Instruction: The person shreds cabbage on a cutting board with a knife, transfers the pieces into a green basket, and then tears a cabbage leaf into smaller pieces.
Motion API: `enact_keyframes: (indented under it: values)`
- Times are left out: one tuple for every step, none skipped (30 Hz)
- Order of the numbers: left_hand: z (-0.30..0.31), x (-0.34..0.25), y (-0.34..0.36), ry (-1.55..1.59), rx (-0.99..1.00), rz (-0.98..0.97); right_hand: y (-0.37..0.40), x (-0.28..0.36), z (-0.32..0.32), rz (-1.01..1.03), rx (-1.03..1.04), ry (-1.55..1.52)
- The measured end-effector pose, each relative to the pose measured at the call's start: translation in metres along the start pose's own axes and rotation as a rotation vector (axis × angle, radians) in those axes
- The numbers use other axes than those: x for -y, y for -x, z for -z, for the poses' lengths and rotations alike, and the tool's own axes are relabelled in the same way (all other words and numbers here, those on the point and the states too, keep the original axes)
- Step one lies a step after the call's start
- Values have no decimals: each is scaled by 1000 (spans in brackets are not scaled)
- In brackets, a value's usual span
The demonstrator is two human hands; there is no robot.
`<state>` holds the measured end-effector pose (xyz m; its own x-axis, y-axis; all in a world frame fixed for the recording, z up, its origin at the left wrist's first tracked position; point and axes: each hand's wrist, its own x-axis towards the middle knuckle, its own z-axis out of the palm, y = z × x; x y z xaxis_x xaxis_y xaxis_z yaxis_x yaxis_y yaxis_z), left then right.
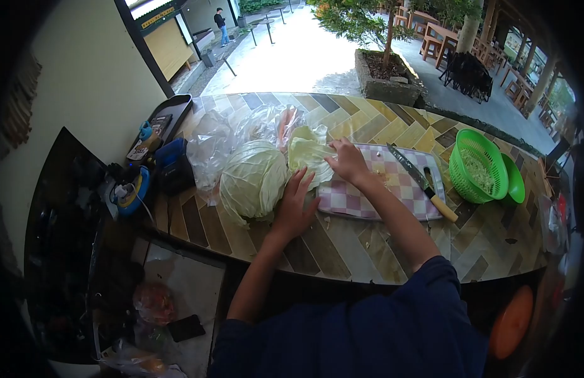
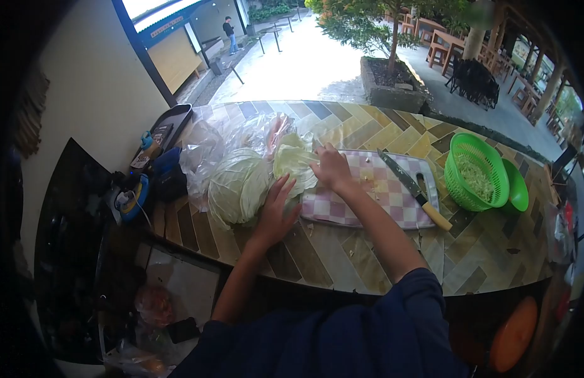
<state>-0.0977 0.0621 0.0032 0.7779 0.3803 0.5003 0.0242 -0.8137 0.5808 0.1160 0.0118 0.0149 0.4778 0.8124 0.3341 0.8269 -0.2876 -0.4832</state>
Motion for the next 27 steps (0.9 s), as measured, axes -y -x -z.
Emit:
enact_keyframes:
  values:
    - [3,-2,-2,33,2,7,-3,0,1,-23,30,-69]
    - [3,0,-3,49,-7,-1,-2,-3,3,-49,66,-135]
    - [2,1,-4,68,-16,-6,1,-2,10,-77,104,-200]
    - [0,1,-2,87,-24,-6,6,-2,15,-90,111,-244]
    - [-1,0,-1,100,-30,-13,12,-3,21,-102,119,-291]
    - [-1,-1,-2,108,-38,-21,16,-5,25,-110,127,-340]
    - [0,-1,-3,114,-48,-32,20,-8,28,-114,92,-385]
    - [2,-3,-4,131,-66,-24,25,-12,31,-117,56,-430]
    - [3,-5,-4,149,-82,-17,31,-16,34,-122,18,-475]
    - [3,-8,-5,167,-97,-13,35,-18,36,-150,-28,-564]
    - [3,-11,-6,176,-123,1,39,-20,38,-171,-65,-586]
    - [2,-15,-7,185,-147,14,45,-19,41,-192,-105,-608]
    - [-1,-18,-9,194,-170,25,50,-18,46,-214,-148,-630]
    - [-3,-20,-11,177,-218,0,56,-16,49,-235,-172,-685]
    - [-7,-22,-14,160,-265,-26,62,-13,51,-247,-204,-768]
    - [-10,-23,-17,144,-315,-53,67,-10,52,-255,-237,-850]
    - [-13,-26,-20,214,-333,2,72,-7,53,-261,-269,-933]
    - [-18,-31,-24,283,-350,57,77,0,57,-276,-293,-998]
    - [-21,-37,-28,353,-365,112,82,2,56,-275,-301,-1034]
    - [-25,-43,-34,586,-329,206,87,2,55,-273,-309,-1069]
    - [-29,-47,-41,778,-269,314,92,2,54,-272,-315,-1104]
    - [-35,-50,-49,967,-203,425,98,1,52,-290,-306,-1130]
    - [-42,-52,-55,1154,-133,542,101,-1,50,-301,-322,-1149]
    - [-53,-48,-61,1172,-157,675,104,-4,48,-313,-335,-1166]
    - [-62,-43,-66,1215,-99,667,106,-5,49,-325,-347,-1182]
    - [-70,-37,-71,1256,-43,658,107,-4,50,-325,-373,-1194]
    - [-77,-33,-75,1296,12,646,109,-7,49,-307,-393,-1219]
